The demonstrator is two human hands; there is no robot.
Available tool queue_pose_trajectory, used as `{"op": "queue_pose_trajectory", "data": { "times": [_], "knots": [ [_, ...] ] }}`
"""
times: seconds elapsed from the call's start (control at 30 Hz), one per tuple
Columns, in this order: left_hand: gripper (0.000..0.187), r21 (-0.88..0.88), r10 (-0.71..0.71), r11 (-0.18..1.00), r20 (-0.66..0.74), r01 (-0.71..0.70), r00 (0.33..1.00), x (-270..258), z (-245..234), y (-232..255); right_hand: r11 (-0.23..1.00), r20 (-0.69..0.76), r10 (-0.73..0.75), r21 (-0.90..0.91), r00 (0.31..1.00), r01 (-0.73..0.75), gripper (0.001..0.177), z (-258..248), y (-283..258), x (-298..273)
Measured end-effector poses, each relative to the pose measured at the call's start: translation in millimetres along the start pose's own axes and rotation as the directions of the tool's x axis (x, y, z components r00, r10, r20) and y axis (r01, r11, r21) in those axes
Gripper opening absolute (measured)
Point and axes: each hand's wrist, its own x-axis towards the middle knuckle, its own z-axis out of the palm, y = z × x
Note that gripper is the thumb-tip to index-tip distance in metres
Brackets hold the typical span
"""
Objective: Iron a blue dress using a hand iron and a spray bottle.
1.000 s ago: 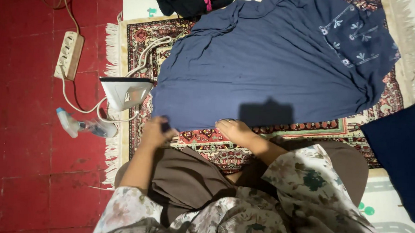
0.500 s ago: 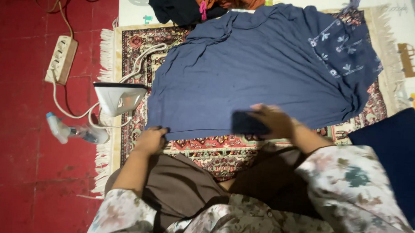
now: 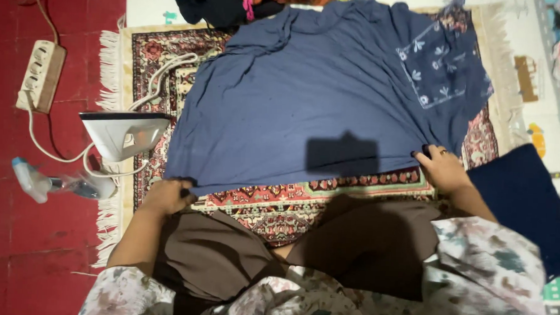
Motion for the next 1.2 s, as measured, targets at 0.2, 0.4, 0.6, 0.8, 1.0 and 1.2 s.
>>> {"op": "queue_pose_trajectory", "data": {
  "times": [0.2, 0.4, 0.6, 0.8, 1.0, 1.2],
  "knots": [
    [0.042, 0.004, -0.214, 0.974, 0.317, 0.225, 0.924, 4, 38, -29, 0.968, 0.112, -0.221, -0.094, 0.969, 0.231, 0.050, 1, 13, -26],
    [0.036, 0.133, -0.218, 0.975, 0.420, 0.178, 0.881, 20, 82, -49, 0.941, 0.091, -0.326, 0.128, 0.941, 0.313, 0.041, 3, 4, -55],
    [0.031, -0.472, -0.204, 0.848, 0.132, 0.242, 0.970, 19, 50, -68, 0.952, -0.033, -0.116, 0.281, 0.993, 0.120, 0.030, -52, -20, -8],
    [0.035, -0.533, -0.478, 0.821, -0.450, 0.202, 0.755, 56, 40, -16, 0.885, -0.393, -0.008, 0.425, 0.919, 0.189, 0.041, -22, -28, 83],
    [0.037, -0.504, -0.524, 0.814, -0.422, 0.289, 0.740, 77, 30, -2, 0.883, -0.357, 0.211, 0.469, 0.910, -0.021, 0.057, 15, -17, 109],
    [0.028, -0.481, -0.612, 0.776, -0.415, 0.408, 0.673, 66, 23, -11, 0.825, -0.155, 0.449, 0.449, 0.880, -0.342, 0.069, 29, 13, 97]
  ]
}}
